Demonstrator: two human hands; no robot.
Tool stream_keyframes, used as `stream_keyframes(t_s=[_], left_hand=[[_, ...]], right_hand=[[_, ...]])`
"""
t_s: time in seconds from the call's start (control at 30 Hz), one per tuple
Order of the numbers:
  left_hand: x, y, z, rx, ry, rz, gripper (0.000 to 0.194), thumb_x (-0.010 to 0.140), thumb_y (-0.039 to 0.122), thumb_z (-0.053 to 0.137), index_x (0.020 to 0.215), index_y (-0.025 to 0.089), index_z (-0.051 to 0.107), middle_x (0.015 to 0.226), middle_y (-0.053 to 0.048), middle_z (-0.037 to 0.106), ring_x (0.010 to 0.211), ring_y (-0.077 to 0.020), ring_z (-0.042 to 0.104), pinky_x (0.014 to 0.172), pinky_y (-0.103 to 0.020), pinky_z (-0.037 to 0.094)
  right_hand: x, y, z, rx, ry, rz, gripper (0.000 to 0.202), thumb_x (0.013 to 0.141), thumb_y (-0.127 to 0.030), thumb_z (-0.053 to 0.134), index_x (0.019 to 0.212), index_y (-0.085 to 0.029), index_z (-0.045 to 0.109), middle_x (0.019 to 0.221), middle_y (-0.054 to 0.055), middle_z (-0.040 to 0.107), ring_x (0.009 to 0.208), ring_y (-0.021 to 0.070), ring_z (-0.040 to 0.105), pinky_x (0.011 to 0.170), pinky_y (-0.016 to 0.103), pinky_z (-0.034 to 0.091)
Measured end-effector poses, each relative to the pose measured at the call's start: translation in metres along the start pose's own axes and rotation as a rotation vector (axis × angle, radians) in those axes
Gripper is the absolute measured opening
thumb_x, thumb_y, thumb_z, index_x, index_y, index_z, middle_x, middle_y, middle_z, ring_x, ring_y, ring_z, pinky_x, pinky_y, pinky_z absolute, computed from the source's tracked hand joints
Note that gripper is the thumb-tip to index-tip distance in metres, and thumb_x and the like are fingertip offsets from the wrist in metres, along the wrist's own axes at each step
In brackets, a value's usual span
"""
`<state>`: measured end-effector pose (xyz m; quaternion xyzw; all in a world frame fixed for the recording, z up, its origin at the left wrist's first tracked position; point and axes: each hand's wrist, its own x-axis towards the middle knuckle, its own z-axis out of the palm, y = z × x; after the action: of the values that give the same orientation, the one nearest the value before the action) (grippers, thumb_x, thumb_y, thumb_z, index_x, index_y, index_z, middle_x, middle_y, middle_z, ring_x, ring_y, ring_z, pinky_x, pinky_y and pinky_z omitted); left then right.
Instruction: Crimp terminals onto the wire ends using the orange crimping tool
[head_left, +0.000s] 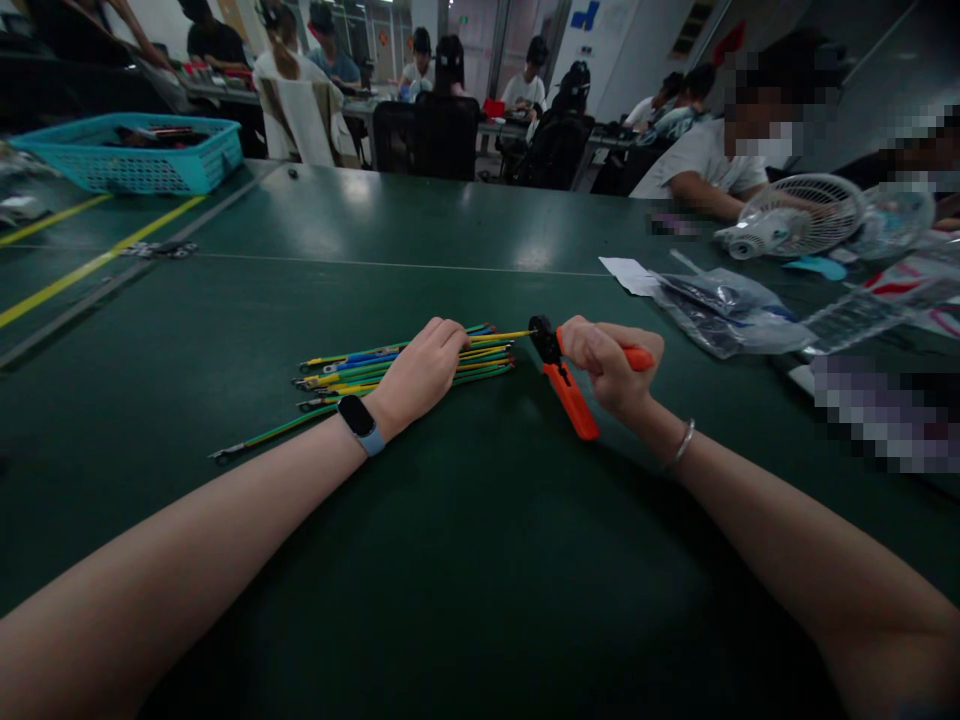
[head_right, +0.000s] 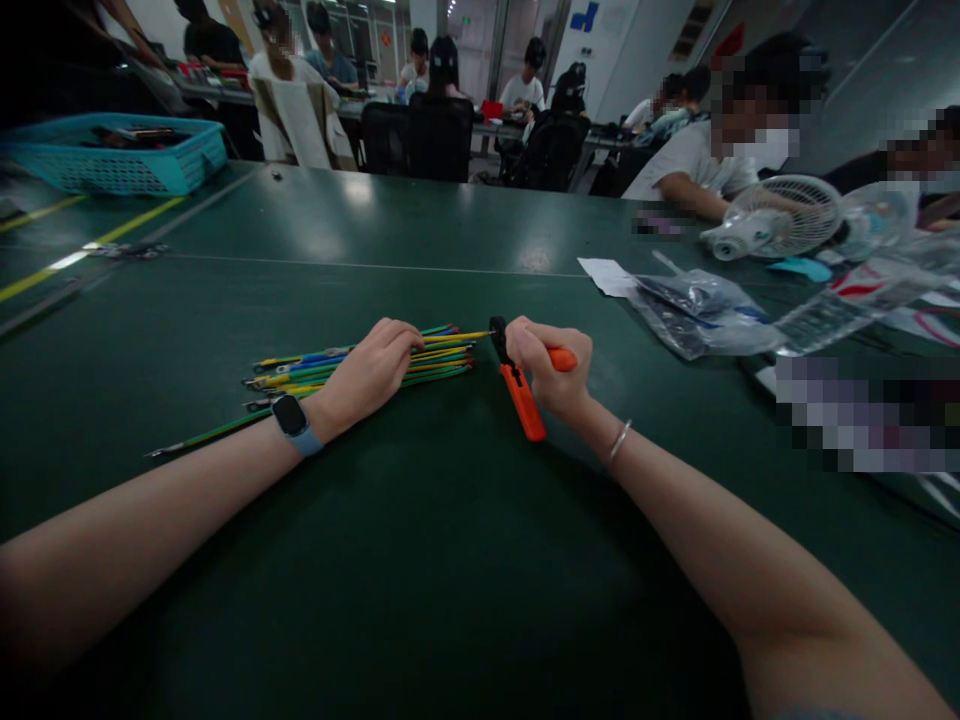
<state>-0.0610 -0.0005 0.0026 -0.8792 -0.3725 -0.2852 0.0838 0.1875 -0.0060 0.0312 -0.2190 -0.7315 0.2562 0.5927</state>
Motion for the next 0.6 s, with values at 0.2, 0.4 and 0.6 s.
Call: stream_keyframes(t_s=[0.2,0.4,0.6], left_hand=[[0.0,0.003,-0.007,0.111,-0.006,0.072,0.028,0.095,0.0,0.04,0.108,0.011,0.062,0.113,-0.015,0.064,0.102,-0.0234,0.058,0.093,-0.039,0.056],[0.001,0.001,-0.011,0.13,-0.011,0.138,0.027,0.098,0.003,0.039,0.107,0.01,0.063,0.114,-0.017,0.065,0.103,-0.0232,0.058,0.09,-0.039,0.057],[0.001,0.004,-0.012,0.168,-0.013,0.176,0.027,0.099,0.003,0.039,0.106,0.01,0.064,0.115,-0.016,0.065,0.104,-0.023,0.058,0.093,-0.039,0.056]], right_hand=[[0.001,-0.001,0.001,-0.023,0.008,0.012,0.05,0.092,-0.035,0.056,0.048,-0.022,0.036,0.047,-0.003,0.034,0.046,0.0111,0.034,0.055,0.035,0.031],[-0.001,0.0,0.001,-0.034,0.009,0.022,0.05,0.094,-0.035,0.055,0.05,-0.022,0.036,0.048,-0.003,0.035,0.048,0.0119,0.035,0.054,0.035,0.03],[-0.01,-0.002,-0.004,-0.032,-0.012,0.024,0.042,0.096,-0.027,0.053,0.056,-0.021,0.041,0.055,-0.002,0.04,0.054,0.0122,0.038,0.058,0.035,0.032]])
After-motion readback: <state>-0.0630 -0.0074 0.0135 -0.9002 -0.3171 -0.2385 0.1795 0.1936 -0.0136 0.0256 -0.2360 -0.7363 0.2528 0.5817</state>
